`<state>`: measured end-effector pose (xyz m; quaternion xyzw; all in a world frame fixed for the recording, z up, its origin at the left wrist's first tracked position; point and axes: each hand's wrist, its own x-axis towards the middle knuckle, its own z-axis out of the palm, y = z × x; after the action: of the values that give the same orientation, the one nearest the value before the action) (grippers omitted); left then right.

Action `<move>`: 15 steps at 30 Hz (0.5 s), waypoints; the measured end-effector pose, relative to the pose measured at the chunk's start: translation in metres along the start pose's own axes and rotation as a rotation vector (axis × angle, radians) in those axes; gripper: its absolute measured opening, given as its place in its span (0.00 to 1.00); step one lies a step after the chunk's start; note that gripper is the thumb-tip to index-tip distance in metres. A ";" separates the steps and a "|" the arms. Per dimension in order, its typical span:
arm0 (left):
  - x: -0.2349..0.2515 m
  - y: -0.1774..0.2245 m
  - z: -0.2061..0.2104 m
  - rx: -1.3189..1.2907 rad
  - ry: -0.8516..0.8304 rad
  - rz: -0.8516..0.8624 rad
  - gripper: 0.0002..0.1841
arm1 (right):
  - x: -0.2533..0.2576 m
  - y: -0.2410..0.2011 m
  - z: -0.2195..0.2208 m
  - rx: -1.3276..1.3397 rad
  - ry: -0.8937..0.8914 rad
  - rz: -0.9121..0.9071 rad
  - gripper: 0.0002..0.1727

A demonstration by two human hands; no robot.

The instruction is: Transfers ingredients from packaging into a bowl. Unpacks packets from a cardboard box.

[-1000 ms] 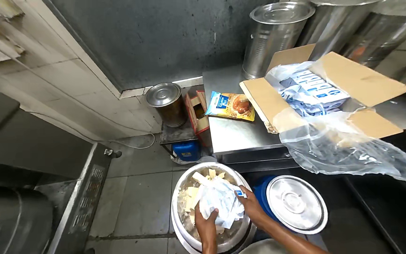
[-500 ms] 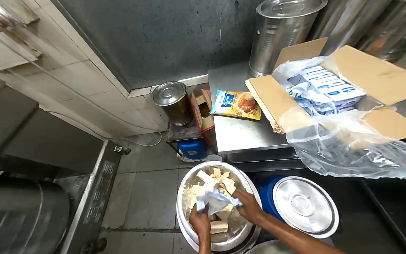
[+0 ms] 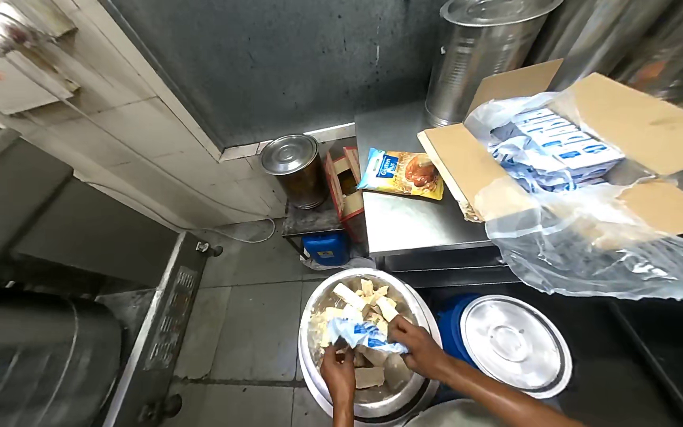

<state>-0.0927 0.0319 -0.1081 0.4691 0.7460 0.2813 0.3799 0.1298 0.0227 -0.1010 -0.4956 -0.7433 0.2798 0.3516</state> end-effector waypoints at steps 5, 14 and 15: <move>-0.008 0.006 0.000 -0.291 0.042 -0.040 0.35 | 0.011 -0.009 -0.012 0.234 0.051 0.405 0.19; -0.049 0.046 0.027 -0.171 -0.278 0.209 0.22 | -0.008 -0.015 0.013 0.670 -0.029 0.756 0.21; -0.054 0.048 0.032 -0.094 -0.224 0.281 0.16 | -0.011 -0.013 0.020 0.688 -0.006 0.714 0.25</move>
<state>-0.0284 0.0041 -0.0727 0.5789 0.6120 0.3122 0.4391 0.1099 0.0062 -0.1058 -0.5736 -0.3927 0.6134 0.3749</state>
